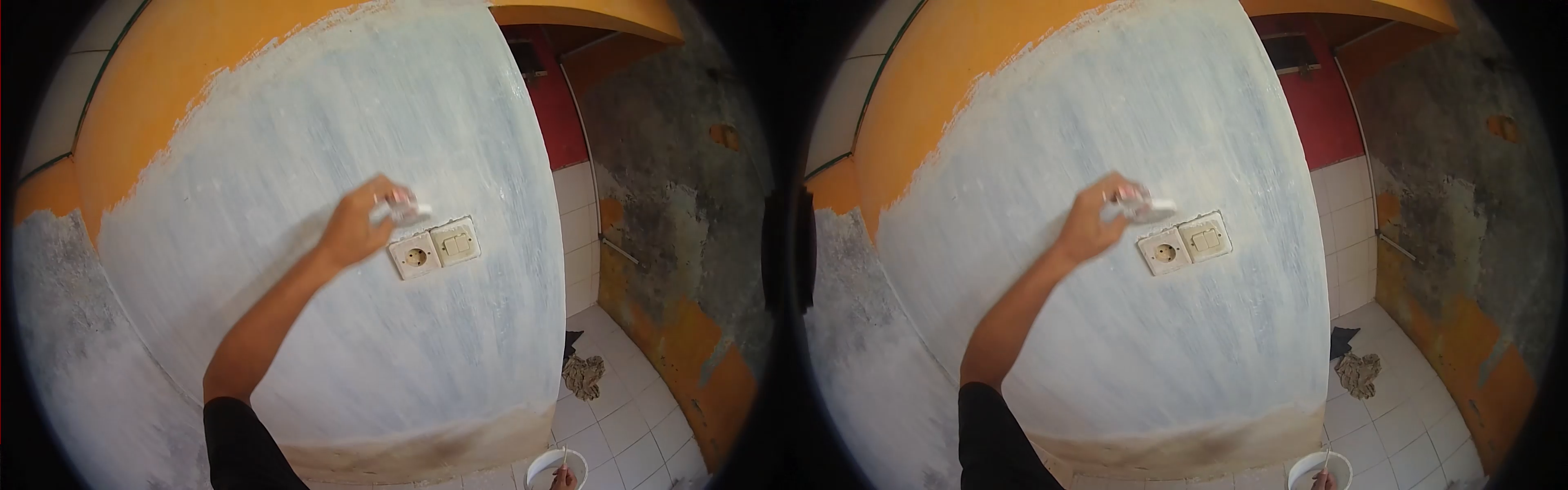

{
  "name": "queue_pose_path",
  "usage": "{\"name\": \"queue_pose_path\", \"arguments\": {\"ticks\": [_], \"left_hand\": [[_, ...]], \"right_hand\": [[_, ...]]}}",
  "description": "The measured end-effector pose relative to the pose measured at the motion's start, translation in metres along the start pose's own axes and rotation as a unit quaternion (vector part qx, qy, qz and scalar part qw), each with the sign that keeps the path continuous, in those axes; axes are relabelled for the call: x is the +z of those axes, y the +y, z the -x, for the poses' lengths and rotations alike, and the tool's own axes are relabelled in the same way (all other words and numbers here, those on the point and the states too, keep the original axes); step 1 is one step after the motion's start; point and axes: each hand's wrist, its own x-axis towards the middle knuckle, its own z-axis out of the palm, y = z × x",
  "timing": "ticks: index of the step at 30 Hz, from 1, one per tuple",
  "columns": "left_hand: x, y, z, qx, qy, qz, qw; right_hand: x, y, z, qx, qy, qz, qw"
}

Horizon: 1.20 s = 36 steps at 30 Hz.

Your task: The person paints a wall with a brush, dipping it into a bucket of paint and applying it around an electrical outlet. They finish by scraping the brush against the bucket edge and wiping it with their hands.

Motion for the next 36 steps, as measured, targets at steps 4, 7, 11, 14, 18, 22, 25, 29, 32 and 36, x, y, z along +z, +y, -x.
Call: {"name": "queue_pose_path", "arguments": {"ticks": [4, 7, 11, 14, 18, 22, 25, 29, 32, 36], "left_hand": [[-0.062, -0.026, -0.083, -0.051, 0.013, -0.047, 0.998], [-0.116, -0.032, -0.138, -0.071, 0.039, -0.095, 0.992], [-0.17, -0.038, -0.189, -0.052, 0.122, -0.149, 0.98], [-0.19, -0.042, -0.213, -0.011, 0.206, -0.193, 0.959], [-0.175, -0.053, -0.217, 0.097, 0.318, -0.222, 0.917], [-0.125, -0.06, -0.189, 0.187, 0.34, -0.304, 0.87], [-0.073, -0.045, -0.148, 0.225, 0.272, -0.332, 0.875], [0.009, -0.031, -0.076, 0.258, 0.225, -0.369, 0.864], [0.059, -0.016, -0.019, 0.272, 0.134, -0.345, 0.888], [0.102, 0.006, 0.029, 0.283, 0.09, -0.274, 0.915]], "right_hand": [[0.001, 0.016, -0.007, -0.051, -0.003, -0.017, 0.999], [0.004, 0.016, -0.006, -0.053, -0.005, -0.004, 0.999], [0.006, 0.014, -0.003, -0.032, 0.015, 0.002, 0.999], [0.008, 0.04, -0.012, -0.035, 0.046, -0.013, 0.998], [-0.005, 0.053, -0.018, -0.039, 0.027, -0.019, 0.999], [-0.012, 0.044, -0.012, -0.036, 0.036, -0.015, 0.999], [-0.011, 0.05, -0.018, -0.037, 0.057, 0.021, 0.997], [-0.002, 0.073, -0.034, -0.042, 0.091, 0.039, 0.994], [-0.005, 0.076, -0.04, -0.036, 0.068, 0.015, 0.997], [-0.01, 0.041, -0.022, -0.086, 0.061, 0.023, 0.994]]}}
